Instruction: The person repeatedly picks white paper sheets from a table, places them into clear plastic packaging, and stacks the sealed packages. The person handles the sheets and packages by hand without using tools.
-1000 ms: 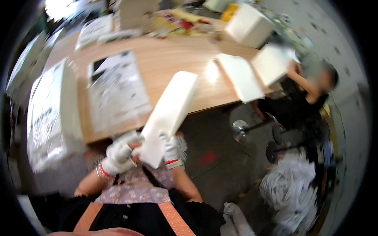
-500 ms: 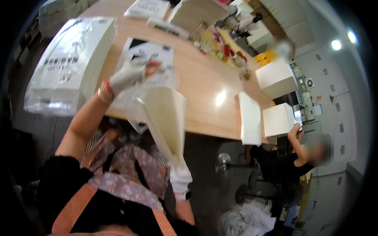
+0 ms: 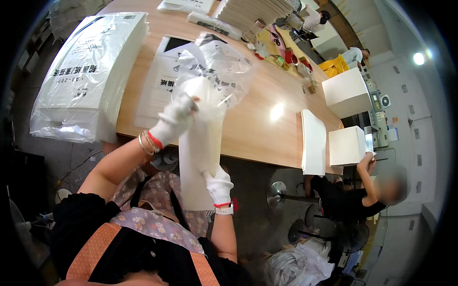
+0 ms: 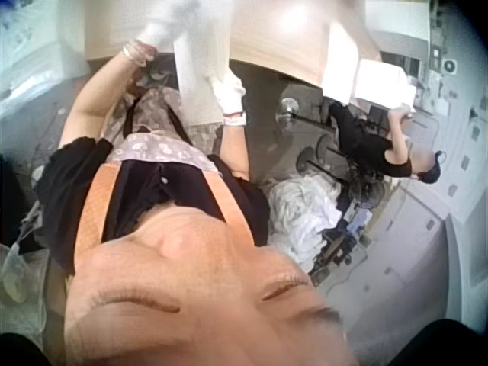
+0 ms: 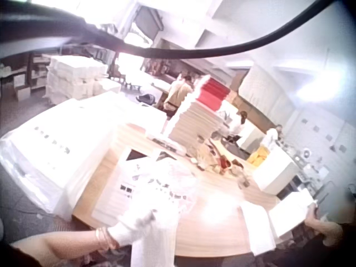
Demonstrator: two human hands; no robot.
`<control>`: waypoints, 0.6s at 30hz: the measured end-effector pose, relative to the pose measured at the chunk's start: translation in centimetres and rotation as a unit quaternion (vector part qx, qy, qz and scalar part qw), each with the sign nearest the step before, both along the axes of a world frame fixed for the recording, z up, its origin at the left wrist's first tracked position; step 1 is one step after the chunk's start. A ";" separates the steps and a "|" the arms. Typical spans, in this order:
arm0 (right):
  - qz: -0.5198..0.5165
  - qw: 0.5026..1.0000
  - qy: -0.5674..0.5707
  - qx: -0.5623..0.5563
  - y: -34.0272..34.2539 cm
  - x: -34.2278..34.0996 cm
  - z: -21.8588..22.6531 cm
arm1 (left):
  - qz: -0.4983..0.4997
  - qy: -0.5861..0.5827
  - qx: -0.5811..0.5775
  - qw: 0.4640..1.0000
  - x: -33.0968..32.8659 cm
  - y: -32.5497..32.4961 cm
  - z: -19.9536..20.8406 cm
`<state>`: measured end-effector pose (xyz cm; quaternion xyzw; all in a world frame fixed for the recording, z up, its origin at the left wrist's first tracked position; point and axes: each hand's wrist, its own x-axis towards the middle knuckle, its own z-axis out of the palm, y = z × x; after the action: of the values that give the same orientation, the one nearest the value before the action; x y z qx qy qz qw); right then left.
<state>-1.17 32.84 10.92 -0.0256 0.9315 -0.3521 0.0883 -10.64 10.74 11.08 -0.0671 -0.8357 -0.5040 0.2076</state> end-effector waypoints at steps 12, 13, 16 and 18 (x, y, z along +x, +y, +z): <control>-0.001 0.956 0.282 0.079 -1.2 -4.9 -3.5 | -0.062 -0.054 -0.134 0.988 4.2 7.1 0.7; -0.060 0.948 0.292 0.113 -0.6 -5.9 -4.6 | -0.064 -0.059 -0.138 0.987 4.8 5.9 0.2; -0.132 0.968 0.182 0.114 0.9 -8.3 -10.2 | -0.127 -0.024 -0.229 0.965 6.9 4.4 -4.2; -0.135 0.977 0.095 0.133 0.8 -9.9 -10.2 | -0.137 0.033 -0.139 0.980 6.5 2.8 -10.4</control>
<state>-11.06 33.66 0.75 0.0794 0.9689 -0.2299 -0.0463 -4.13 13.56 0.71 -0.2255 -0.8730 -0.4044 0.1533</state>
